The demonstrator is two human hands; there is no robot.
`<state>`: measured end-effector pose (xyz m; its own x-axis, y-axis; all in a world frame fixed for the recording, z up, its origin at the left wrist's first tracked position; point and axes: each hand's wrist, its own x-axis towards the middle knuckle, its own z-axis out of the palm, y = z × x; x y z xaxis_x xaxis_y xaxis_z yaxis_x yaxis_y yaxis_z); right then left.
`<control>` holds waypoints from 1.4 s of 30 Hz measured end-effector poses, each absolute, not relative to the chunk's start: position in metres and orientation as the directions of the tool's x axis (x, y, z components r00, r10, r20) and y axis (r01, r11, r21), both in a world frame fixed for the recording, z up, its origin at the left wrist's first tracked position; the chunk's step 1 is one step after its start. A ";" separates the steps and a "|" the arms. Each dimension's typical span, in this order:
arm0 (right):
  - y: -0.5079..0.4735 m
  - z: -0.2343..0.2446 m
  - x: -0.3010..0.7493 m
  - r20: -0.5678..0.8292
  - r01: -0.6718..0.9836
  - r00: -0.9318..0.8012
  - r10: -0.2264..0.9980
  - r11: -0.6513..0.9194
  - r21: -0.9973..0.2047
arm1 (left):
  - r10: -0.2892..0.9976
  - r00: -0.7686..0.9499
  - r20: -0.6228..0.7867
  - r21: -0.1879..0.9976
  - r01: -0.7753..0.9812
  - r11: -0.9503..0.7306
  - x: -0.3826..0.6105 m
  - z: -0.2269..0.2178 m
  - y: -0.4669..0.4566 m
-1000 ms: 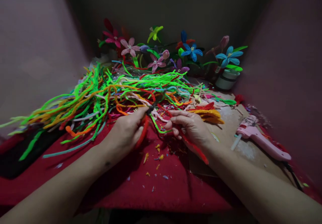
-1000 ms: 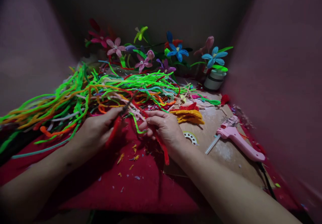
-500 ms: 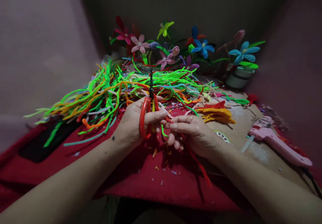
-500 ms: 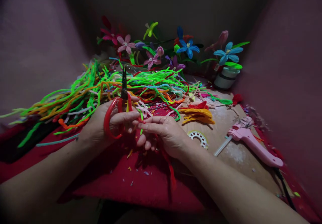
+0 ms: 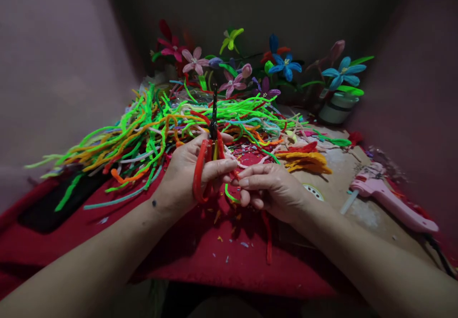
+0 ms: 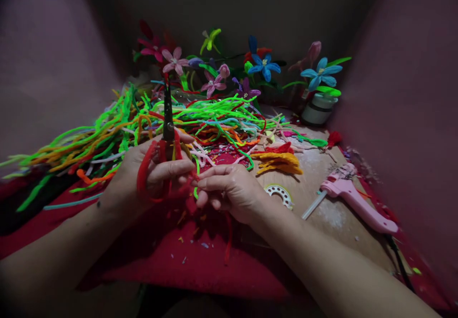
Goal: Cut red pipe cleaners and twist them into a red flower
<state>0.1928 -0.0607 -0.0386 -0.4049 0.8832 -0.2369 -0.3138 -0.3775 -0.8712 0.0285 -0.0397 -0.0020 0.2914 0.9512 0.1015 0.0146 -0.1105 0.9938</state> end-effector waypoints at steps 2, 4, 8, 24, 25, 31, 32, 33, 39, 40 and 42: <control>-0.061 -0.038 0.191 -0.252 -0.282 -0.400 0.881 -0.380 -0.881 | 0.954 0.284 0.090 0.995 0.012 -0.098 0.029 -0.002 -0.042; -0.061 -0.038 0.190 -0.269 -0.269 -0.396 0.878 -0.391 -0.880 | 0.958 0.275 0.079 0.997 -0.010 -0.079 0.031 -0.001 -0.042; -0.061 -0.038 0.190 -0.232 -0.335 -0.358 0.904 -0.356 -0.872 | 0.978 0.207 0.039 0.999 -0.030 -0.034 0.033 0.000 -0.040; -0.060 -0.039 0.190 -0.218 -0.350 -0.393 0.893 -0.365 -0.863 | 0.930 0.367 -0.026 1.000 0.012 0.023 0.026 -0.010 -0.031; -0.060 -0.039 0.190 -0.217 -0.346 -0.399 0.891 -0.366 -0.864 | 0.932 0.361 -0.030 1.000 0.016 0.026 0.027 -0.011 -0.031; -0.061 -0.042 0.189 -0.197 -0.327 -0.372 0.907 -0.326 -0.887 | 0.937 0.348 -0.039 0.999 -0.018 0.048 0.033 -0.012 -0.035; -0.061 -0.042 0.189 -0.191 -0.331 -0.367 0.911 -0.319 -0.888 | 0.936 0.351 -0.040 0.999 -0.019 0.049 0.033 -0.013 -0.035; -0.060 -0.042 0.190 -0.186 -0.334 -0.362 0.913 -0.313 -0.889 | 0.935 0.351 -0.040 0.999 -0.015 0.049 0.034 -0.013 -0.035; -0.060 -0.041 0.190 -0.178 -0.326 -0.367 0.913 -0.305 -0.895 | 0.935 0.351 -0.044 0.999 0.001 0.047 0.034 -0.015 -0.034; -0.060 -0.040 0.190 -0.175 -0.332 -0.367 0.914 -0.304 -0.893 | 0.938 0.343 -0.043 0.999 0.000 0.046 0.034 -0.016 -0.034; -0.060 -0.040 0.189 -0.168 -0.345 -0.362 0.917 -0.300 -0.889 | 0.941 0.334 -0.047 0.998 -0.013 0.055 0.033 -0.017 -0.034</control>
